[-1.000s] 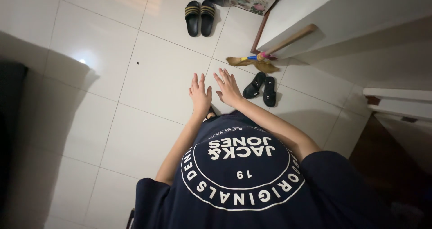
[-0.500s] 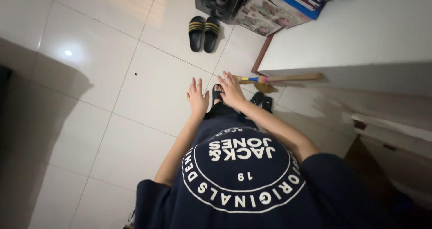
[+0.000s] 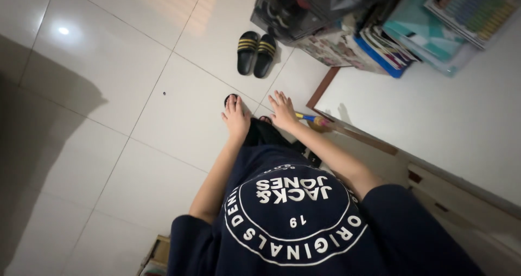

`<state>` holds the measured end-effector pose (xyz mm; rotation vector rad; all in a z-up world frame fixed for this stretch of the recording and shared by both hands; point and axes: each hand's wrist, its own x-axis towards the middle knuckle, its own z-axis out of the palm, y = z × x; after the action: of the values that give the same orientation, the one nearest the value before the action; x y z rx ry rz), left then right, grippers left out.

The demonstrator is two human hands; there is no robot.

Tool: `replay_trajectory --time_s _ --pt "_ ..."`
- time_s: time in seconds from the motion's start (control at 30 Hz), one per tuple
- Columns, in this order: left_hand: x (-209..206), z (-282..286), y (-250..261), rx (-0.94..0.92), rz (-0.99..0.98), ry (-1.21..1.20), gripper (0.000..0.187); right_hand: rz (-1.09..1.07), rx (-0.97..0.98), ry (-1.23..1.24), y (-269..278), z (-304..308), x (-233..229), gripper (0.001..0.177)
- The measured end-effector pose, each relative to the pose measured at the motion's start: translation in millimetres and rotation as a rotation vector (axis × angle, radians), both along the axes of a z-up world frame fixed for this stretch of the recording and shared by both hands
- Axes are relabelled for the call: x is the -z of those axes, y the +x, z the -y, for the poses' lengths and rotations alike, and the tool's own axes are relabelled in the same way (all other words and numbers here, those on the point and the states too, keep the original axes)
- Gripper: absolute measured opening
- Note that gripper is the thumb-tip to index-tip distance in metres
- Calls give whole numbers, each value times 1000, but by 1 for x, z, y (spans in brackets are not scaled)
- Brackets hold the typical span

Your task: Check a floor fan, sweep the floor with a broom, and organize multiple pairs of sandals and slippers.

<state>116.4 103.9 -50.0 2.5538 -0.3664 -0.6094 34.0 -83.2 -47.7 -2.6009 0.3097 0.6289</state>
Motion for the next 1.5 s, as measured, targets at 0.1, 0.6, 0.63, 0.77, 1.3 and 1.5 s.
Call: replay_trajectory --time_s 0.1,0.6,0.63,0.77,1.3,1.5 --pt "38 4 28 20 -84 78 75 -53 -1 -39 27 7 33 84" --pt "330 65 134 80 -239 212 76 -253 108 -60 102 85 314 72" --pt "354 72 141 76 -247 211 76 -260 102 -61 105 94 341 72" --pt "452 102 162 115 -264 162 70 -219 71 -97 112 130 448 69" --pt "620 193 235 580 -183 182 99 -349 128 -208 199 161 593 114" --pt "698 179 221 582 -9 239 93 -315 163 -306 203 160 604 122"
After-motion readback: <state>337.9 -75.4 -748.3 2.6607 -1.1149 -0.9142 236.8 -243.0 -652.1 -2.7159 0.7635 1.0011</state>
